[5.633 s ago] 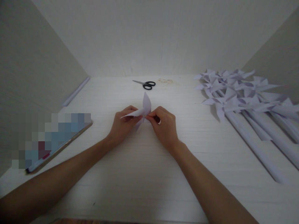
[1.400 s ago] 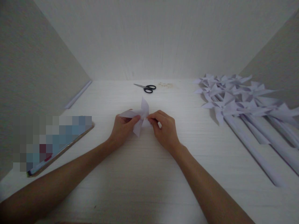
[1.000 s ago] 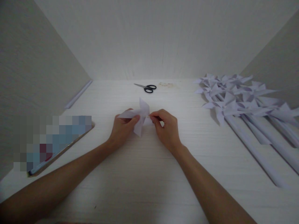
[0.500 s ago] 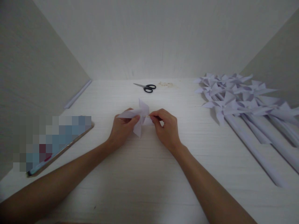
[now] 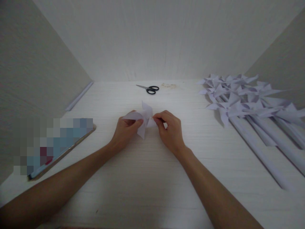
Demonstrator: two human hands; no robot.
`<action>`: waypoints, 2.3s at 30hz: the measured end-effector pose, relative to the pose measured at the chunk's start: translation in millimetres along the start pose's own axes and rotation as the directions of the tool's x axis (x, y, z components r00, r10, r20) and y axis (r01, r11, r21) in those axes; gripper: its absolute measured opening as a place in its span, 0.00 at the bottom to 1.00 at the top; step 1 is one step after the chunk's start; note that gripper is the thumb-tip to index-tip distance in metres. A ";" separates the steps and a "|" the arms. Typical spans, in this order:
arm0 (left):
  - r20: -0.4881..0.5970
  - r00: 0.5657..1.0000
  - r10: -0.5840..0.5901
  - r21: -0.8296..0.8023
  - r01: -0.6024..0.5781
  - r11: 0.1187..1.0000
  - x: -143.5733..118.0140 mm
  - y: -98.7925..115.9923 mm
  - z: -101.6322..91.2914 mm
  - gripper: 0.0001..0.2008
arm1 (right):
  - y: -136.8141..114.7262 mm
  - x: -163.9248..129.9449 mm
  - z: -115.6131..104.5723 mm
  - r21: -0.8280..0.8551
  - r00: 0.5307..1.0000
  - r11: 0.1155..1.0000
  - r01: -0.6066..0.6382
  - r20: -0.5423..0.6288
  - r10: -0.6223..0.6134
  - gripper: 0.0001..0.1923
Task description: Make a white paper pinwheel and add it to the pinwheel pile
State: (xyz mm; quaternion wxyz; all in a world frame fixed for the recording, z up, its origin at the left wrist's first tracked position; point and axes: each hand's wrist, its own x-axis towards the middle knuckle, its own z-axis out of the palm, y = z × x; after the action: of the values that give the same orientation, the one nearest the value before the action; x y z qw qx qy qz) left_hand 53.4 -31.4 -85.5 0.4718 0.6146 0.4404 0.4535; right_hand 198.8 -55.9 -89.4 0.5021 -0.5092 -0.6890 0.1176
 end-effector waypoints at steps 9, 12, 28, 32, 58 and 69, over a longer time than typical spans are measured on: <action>0.031 0.999 0.014 0.056 -0.015 0.998 1.5 -1.3 0.1 0.05 | -3.4 1.0 -1.8 -0.057 0.999 0.997 0.048 0.025 -0.047 0.07; 0.045 0.999 0.014 0.046 -0.016 0.999 1.5 -1.2 -0.1 0.04 | -3.2 1.7 -2.5 -0.071 0.998 0.996 0.057 0.030 -0.055 0.07; 0.022 0.995 0.096 0.192 -0.099 0.977 3.4 -0.7 -2.7 0.06 | -2.7 1.4 -1.4 -0.113 0.997 0.991 0.077 0.040 -0.073 0.06; 0.028 0.995 0.101 0.188 -0.104 0.977 3.1 -1.0 -2.9 0.07 | -2.4 1.0 -1.3 -0.121 0.999 0.992 0.040 0.031 -0.036 0.05; 0.058 0.989 0.134 0.223 -0.143 0.964 3.5 -2.1 -2.9 0.08 | -1.7 0.0 2.1 -0.170 0.996 0.981 0.089 0.043 -0.082 0.05; 0.061 0.991 0.117 0.199 -0.127 0.972 2.8 -1.3 -3.1 0.07 | 0.0 0.1 3.9 -0.171 1.000 0.985 0.006 0.031 -0.001 0.04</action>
State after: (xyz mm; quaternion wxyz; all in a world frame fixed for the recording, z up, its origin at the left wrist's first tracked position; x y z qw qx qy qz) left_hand 50.7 -27.9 -85.9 0.3889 0.6960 0.4341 0.4194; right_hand 195.7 -54.4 -91.2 0.4459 -0.5474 -0.7052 0.0648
